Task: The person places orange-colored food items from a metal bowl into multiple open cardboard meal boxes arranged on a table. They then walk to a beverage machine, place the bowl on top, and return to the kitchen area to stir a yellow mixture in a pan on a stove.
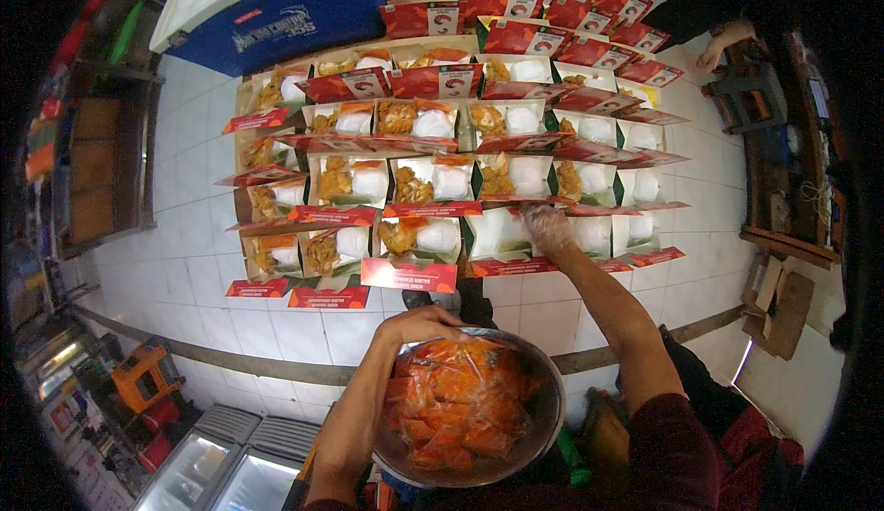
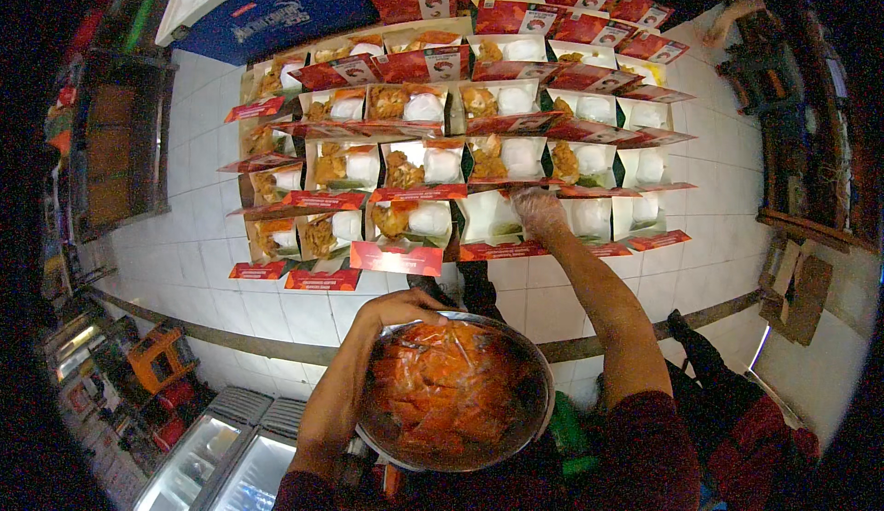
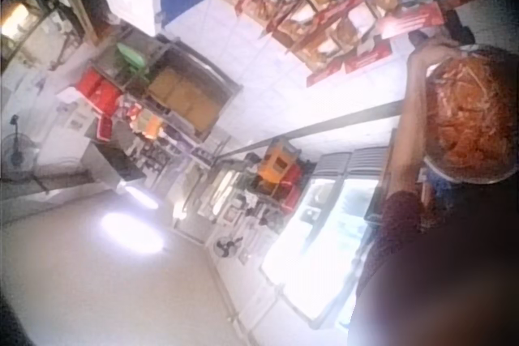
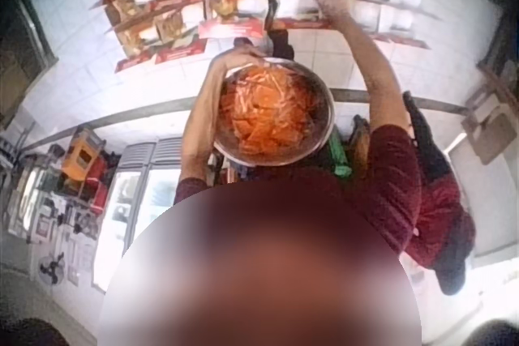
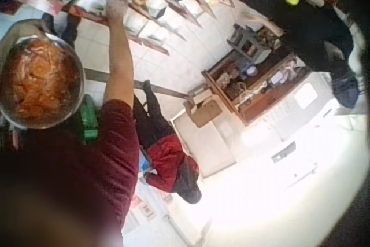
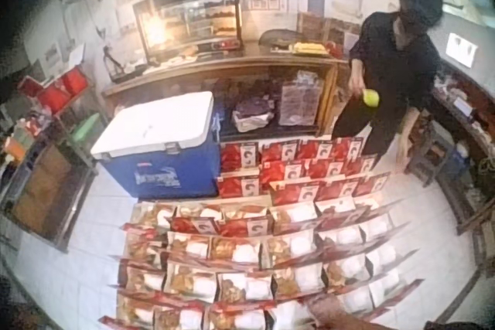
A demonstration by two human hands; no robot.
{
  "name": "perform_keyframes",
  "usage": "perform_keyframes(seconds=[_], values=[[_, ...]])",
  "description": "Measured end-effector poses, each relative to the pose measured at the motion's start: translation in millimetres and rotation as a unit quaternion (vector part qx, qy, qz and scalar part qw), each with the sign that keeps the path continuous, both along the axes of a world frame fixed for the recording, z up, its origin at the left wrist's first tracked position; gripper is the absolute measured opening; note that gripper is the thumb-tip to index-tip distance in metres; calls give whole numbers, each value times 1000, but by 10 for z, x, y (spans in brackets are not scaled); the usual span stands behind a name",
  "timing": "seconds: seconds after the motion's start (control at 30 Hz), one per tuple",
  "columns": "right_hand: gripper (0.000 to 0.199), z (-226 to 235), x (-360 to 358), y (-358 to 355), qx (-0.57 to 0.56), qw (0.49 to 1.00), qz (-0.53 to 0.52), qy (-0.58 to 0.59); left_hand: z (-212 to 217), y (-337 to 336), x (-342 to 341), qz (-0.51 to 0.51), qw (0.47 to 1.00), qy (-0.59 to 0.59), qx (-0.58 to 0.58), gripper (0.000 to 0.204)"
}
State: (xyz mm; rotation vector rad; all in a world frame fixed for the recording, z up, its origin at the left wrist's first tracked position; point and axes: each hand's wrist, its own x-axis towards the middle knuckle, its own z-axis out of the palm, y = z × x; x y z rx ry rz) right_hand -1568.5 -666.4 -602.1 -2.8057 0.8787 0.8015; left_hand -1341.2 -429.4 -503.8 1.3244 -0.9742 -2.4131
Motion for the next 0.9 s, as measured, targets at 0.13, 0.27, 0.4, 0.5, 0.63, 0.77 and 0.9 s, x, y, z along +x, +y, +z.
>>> perform_keyframes(seconds=[0.13,0.27,0.4,0.5,0.63,0.77,0.9], values=[[26,-340,60,3,56,997,-28,-34,-5,19,-39,-3,1000,0,7,52],[28,-574,156,-13,77,996,-53,-1,43,3,-38,-22,1000,-7,-7,50],[29,-243,261,11,109,989,-101,-1,55,36,-25,-17,1000,-6,-9,49],[27,504,257,166,57,992,-105,-43,-7,99,-22,1,1000,26,-9,49],[24,1714,26,622,76,934,-172,-305,-76,123,1,-2,1000,6,-6,52],[24,2114,44,1457,463,876,-114,-71,-30,29,-32,-15,999,-40,-18,53],[33,1886,167,2287,271,930,84,-232,-30,-93,-108,-52,998,-20,-12,52]])
